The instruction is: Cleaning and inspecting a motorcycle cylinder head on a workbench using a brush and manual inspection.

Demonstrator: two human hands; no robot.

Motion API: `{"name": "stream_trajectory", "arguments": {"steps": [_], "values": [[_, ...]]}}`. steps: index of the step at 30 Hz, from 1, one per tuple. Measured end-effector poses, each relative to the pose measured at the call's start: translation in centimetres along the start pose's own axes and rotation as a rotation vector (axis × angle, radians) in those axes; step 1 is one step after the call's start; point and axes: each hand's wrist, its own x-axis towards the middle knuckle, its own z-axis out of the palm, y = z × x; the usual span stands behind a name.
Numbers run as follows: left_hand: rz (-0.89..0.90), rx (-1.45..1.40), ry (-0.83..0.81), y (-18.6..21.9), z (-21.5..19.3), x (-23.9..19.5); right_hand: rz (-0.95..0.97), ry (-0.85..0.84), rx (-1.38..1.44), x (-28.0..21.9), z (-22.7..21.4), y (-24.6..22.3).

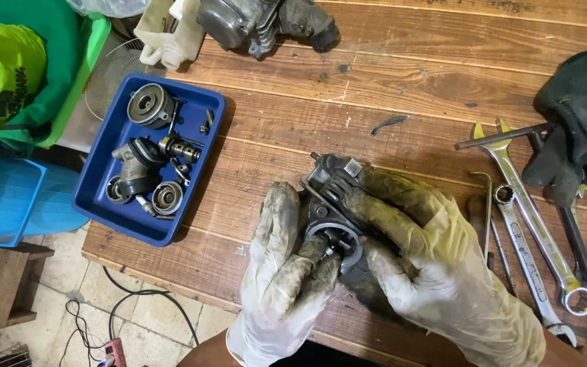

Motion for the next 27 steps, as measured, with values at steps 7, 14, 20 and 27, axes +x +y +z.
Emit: {"name": "stream_trajectory", "arguments": {"steps": [7,14,20,27], "values": [[0.091,-0.005,-0.170,-0.9,-0.8,-0.4,-0.052,-0.009,0.015,0.4,0.0,0.3],[-0.020,-0.154,-0.157,-1.0,-0.4,-0.4,0.004,-0.116,0.001,0.5,-0.5,0.3],[0.007,-0.206,-0.070,-1.0,0.2,-0.9,0.010,-0.108,0.090,0.5,-0.6,0.5],[-0.002,-0.238,-0.067,-1.4,0.7,-1.2,-0.004,-0.135,0.090,0.4,-1.0,1.2]]}}
